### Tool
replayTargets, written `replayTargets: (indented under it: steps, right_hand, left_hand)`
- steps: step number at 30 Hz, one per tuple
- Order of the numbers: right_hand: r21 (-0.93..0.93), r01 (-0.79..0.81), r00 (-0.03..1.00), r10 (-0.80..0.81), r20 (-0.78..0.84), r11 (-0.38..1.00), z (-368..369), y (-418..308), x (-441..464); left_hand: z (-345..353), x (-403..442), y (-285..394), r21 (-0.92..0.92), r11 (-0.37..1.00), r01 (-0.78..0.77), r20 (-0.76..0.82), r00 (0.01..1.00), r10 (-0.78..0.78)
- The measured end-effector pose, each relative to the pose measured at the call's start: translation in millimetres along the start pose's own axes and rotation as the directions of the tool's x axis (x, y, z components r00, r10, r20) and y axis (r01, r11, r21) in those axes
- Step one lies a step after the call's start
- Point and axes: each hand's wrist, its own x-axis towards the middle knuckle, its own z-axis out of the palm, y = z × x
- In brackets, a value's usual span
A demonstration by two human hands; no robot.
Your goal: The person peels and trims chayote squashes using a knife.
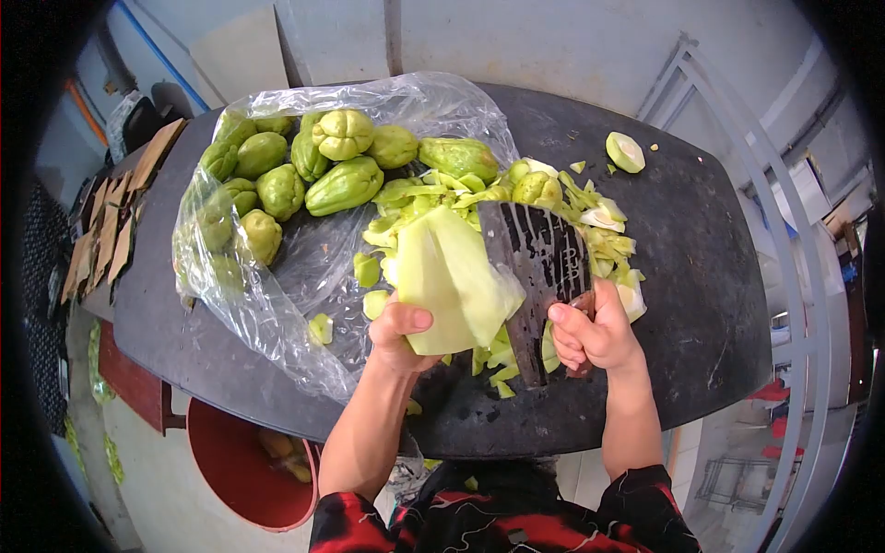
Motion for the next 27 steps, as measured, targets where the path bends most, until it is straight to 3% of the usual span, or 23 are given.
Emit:
replayTargets:
  steps: [4, 6, 9, 11, 13, 17, 20, 23, 27]
  right_hand:
    - [0.081, 0.064, 0.997, -0.059, -0.053, 0.995, 4, 5, 3]
    - [0.052, 0.031, 0.998, -0.034, 0.055, 0.998, -3, 5, 2]
    - [0.016, -0.023, 0.996, 0.022, 0.083, 1.0, -6, 3, -1]
    - [0.016, -0.012, 0.998, 0.011, 0.063, 1.0, 1, 4, 1]
    - [0.075, 0.039, 0.999, -0.038, -0.014, 0.996, 9, 5, 3]
    - [0.12, 0.099, 0.995, -0.099, -0.004, 0.988, 8, 9, 5]
    - [-0.01, -0.033, 0.989, 0.034, 0.142, 0.999, -6, 2, 0]
    - [-0.013, -0.031, 0.992, 0.033, 0.118, 0.999, -1, 6, 2]
    - [0.067, 0.018, 1.0, -0.02, 0.02, 0.998, 13, 7, 5]
  left_hand:
    - [2, 1, -6, 0.022, 0.999, -0.03, -0.022, 0.999, 0.03]
    - [2, -2, -4, 0.021, 0.999, -0.025, -0.032, 0.999, 0.026]
    - [-4, -2, 0, 0.01, 1.0, -0.005, 0.002, 1.0, 0.005]
    - [-5, -3, 0, -0.001, 1.0, 0.01, 0.043, 0.999, -0.01]
    - [1, -3, -4, 0.072, 0.997, 0.007, -0.041, 0.999, -0.004]
    - [2, -3, -5, 0.088, 0.996, 0.031, -0.018, 0.999, -0.03]
    - [1, -4, -1, 0.098, 0.995, 0.025, -0.033, 0.999, -0.022]
    - [3, -4, 2, 0.043, 0.999, 0.028, 0.018, 0.999, -0.029]
    - [5, -2, -5, 0.098, 0.995, 0.006, -0.072, 0.997, 0.001]
